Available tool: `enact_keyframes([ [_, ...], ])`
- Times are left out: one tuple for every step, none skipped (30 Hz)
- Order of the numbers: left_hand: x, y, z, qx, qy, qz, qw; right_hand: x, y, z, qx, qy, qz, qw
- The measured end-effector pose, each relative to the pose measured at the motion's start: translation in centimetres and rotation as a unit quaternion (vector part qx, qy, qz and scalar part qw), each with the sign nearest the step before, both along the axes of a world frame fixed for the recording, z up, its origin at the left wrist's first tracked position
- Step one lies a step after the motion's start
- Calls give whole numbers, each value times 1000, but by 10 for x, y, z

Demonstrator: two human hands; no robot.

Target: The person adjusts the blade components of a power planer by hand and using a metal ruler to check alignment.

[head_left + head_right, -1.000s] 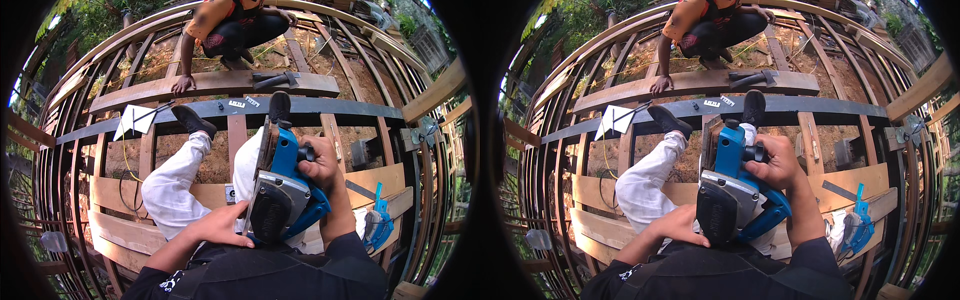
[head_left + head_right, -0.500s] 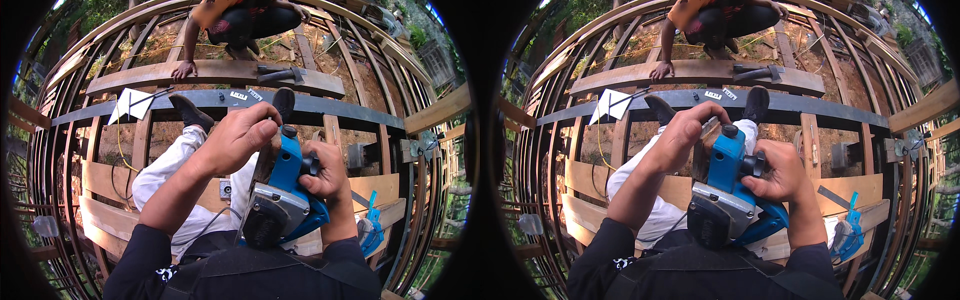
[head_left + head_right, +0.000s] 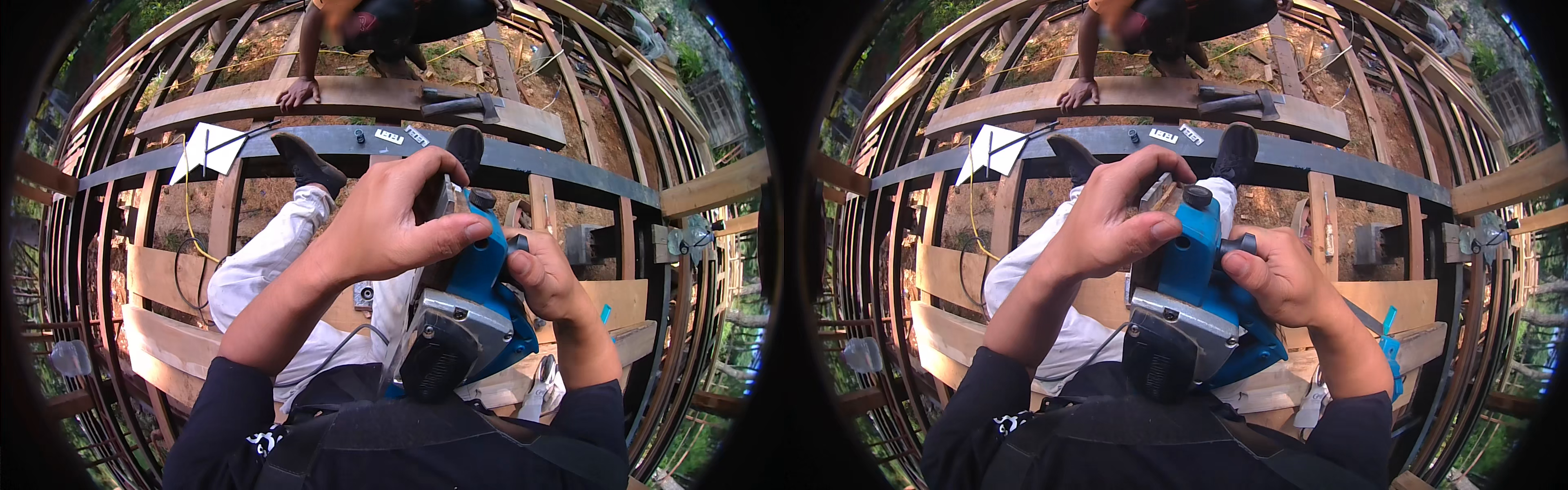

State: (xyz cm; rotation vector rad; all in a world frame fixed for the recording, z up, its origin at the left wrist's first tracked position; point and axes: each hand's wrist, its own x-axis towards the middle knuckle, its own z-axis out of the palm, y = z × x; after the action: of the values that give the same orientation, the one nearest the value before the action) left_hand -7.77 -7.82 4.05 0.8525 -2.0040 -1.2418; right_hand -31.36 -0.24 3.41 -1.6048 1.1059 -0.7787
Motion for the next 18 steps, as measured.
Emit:
enact_keyframes([
  [0,1,0,3,7,4,1000,2,-1,4,-75,51,-23,996],
  [-1,3,0,8,14,7,1000,-2,-1,9,-140,144,-61,978],
  [-3,4,3,8,18,9,1000,-8,-6,10,-140,147,-58,977],
  [-3,6,9,33,14,5,999,-13,-12,11,-256,180,-10,950],
  [-4,8,12,57,9,1,998,-15,-17,11,-368,207,38,905],
  [-5,9,11,57,11,4,998,-9,-17,16,-389,222,54,892],
  [-6,9,8,48,26,9,998,-10,-18,16,-389,222,58,892],
  [-6,9,6,39,41,14,998,-13,-19,14,-399,254,68,878],
  [-6,9,5,39,43,16,998,-15,-19,12,-408,286,77,863],
  [-7,9,4,35,45,18,998,-16,-19,7,-408,287,80,863],
  [-7,9,3,32,46,21,998,-17,-19,1,-343,240,82,904],
  [-6,10,4,33,47,23,998,-17,-19,-3,-274,190,83,939],
  [-4,11,7,42,36,24,998,-15,-16,-1,-273,191,85,939],
  [-3,11,8,52,26,26,998,-10,-11,2,-98,82,72,989],
  [-3,11,7,52,27,27,998,-6,-6,3,82,-30,56,995],
  [-3,10,6,49,26,25,998,-1,-3,2,89,-59,49,993],
  [-3,10,6,46,25,24,998,-3,-4,1,89,-58,49,993],
  [-3,9,5,45,27,24,998,-5,-5,0,-13,12,35,999],
])
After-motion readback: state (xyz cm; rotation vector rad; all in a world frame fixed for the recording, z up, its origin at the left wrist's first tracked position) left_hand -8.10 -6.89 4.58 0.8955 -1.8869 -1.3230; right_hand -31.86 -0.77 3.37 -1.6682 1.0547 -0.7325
